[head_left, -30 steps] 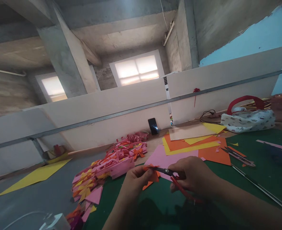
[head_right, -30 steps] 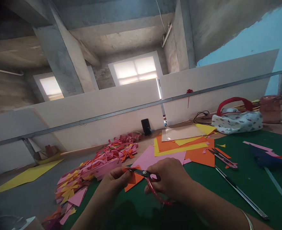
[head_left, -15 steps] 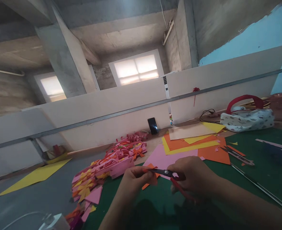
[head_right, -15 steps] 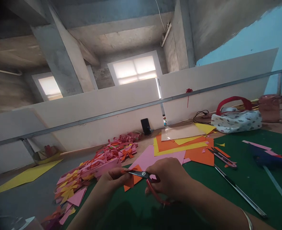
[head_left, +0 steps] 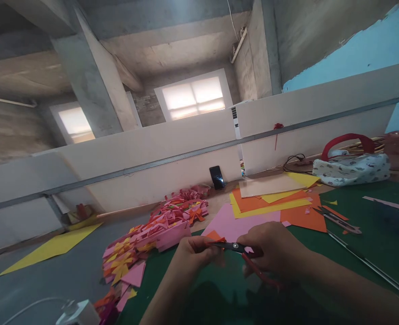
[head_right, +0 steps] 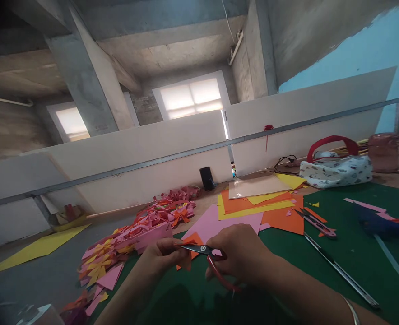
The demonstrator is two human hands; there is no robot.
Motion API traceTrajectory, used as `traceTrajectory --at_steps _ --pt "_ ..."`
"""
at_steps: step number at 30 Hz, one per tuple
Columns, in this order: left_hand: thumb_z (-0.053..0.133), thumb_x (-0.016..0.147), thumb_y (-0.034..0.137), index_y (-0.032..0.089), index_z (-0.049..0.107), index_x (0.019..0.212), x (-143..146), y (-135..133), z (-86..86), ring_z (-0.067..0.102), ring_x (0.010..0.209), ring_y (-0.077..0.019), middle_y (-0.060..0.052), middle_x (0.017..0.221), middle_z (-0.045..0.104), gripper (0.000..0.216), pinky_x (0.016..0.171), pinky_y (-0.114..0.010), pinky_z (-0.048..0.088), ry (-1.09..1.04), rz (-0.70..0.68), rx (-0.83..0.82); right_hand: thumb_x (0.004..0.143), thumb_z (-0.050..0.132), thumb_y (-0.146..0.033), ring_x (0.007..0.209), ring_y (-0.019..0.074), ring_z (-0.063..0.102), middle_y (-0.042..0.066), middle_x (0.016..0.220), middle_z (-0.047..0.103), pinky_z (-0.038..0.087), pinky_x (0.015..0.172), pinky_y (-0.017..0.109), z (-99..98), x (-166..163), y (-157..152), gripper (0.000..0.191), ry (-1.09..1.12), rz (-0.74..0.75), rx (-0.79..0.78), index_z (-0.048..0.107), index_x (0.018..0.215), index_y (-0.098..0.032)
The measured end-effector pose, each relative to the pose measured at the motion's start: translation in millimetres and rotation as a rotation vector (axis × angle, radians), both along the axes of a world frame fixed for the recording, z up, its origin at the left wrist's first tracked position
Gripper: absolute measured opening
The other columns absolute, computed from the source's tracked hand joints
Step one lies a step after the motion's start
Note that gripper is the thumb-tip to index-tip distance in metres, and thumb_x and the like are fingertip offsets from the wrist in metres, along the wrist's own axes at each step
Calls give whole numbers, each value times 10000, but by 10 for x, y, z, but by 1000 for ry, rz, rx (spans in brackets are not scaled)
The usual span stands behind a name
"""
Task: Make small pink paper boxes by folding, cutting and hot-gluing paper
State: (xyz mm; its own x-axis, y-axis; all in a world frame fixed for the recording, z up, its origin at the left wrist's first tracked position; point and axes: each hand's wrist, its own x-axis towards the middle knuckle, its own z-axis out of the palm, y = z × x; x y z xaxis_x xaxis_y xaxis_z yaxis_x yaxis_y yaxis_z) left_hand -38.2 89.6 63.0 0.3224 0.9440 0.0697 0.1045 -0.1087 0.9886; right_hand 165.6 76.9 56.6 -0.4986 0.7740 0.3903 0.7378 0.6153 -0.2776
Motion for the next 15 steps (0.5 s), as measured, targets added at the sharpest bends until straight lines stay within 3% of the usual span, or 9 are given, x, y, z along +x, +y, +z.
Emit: traceTrajectory --at_steps 6,15 --pt "659 605 175 128 715 611 47 -21 7 592 523 -172 -58 541 668 73 566 -271 453 50 -28 -32 703 627 -504 569 120 489 -23 641 614 214 496 216 -20 -15 -11 270 10 29 -9 656 790 -250" --pt "643 640 171 123 697 630 15 -8 -2 590 538 -146 -31 556 666 73 569 -242 450 37 -72 -27 670 650 -518 550 110 486 -25 603 595 212 485 204 -43 -38 12 292 35 18 -44 664 736 -234"
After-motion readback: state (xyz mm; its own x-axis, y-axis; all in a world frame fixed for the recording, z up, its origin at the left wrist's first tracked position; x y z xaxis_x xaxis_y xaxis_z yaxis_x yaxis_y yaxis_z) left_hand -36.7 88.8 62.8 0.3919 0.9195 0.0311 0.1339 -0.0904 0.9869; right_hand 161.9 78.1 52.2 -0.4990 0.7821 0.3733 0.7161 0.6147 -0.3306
